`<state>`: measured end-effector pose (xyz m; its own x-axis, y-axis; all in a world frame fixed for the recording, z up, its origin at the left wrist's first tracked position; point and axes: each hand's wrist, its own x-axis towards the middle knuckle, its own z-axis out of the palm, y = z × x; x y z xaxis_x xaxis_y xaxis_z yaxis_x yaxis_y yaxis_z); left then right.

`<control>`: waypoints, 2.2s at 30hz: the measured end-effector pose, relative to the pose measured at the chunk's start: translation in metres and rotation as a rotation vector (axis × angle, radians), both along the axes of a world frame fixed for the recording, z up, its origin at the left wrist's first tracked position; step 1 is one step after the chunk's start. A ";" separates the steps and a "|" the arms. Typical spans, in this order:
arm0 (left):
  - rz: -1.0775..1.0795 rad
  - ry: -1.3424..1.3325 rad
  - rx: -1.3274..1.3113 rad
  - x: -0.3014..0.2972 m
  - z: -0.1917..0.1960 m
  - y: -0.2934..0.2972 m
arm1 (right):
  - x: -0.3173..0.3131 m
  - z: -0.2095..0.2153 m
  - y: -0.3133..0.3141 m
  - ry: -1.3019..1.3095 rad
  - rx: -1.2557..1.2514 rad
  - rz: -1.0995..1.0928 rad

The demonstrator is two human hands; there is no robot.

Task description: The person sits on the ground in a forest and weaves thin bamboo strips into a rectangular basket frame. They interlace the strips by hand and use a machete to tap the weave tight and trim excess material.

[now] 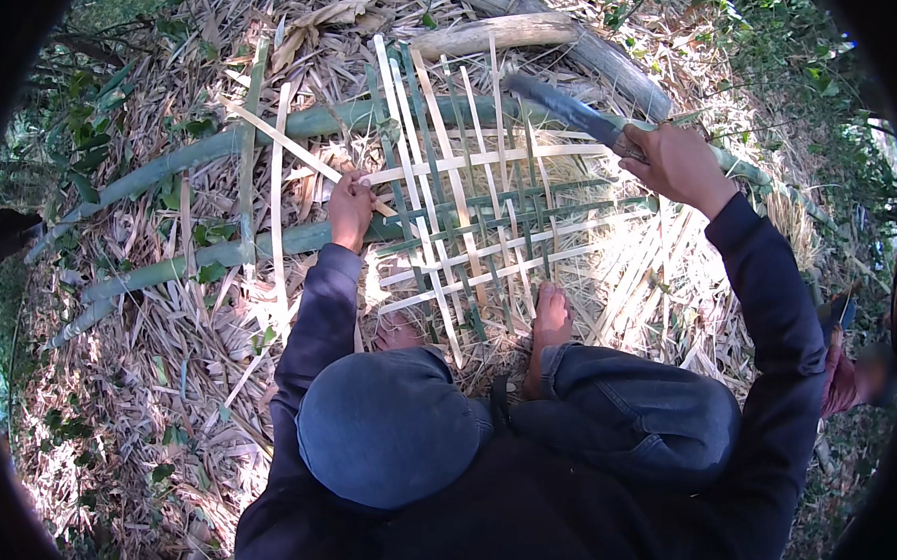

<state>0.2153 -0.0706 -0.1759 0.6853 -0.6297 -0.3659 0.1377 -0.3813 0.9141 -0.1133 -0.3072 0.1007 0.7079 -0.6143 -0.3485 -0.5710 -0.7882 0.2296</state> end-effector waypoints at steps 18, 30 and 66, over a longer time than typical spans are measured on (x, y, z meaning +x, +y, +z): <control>0.014 0.012 -0.072 0.001 -0.014 0.001 | 0.025 0.026 0.032 0.100 0.044 0.130; 0.029 0.010 -0.038 -0.005 -0.004 -0.001 | 0.052 -0.002 0.026 0.032 -0.051 0.169; -0.004 0.026 -0.020 -0.005 -0.003 0.000 | 0.023 -0.011 0.019 0.230 0.097 0.263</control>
<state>0.2102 -0.0709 -0.1789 0.6731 -0.6397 -0.3710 0.1602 -0.3636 0.9177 -0.0901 -0.2879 0.0894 0.7340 -0.3777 -0.5645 -0.2874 -0.9258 0.2457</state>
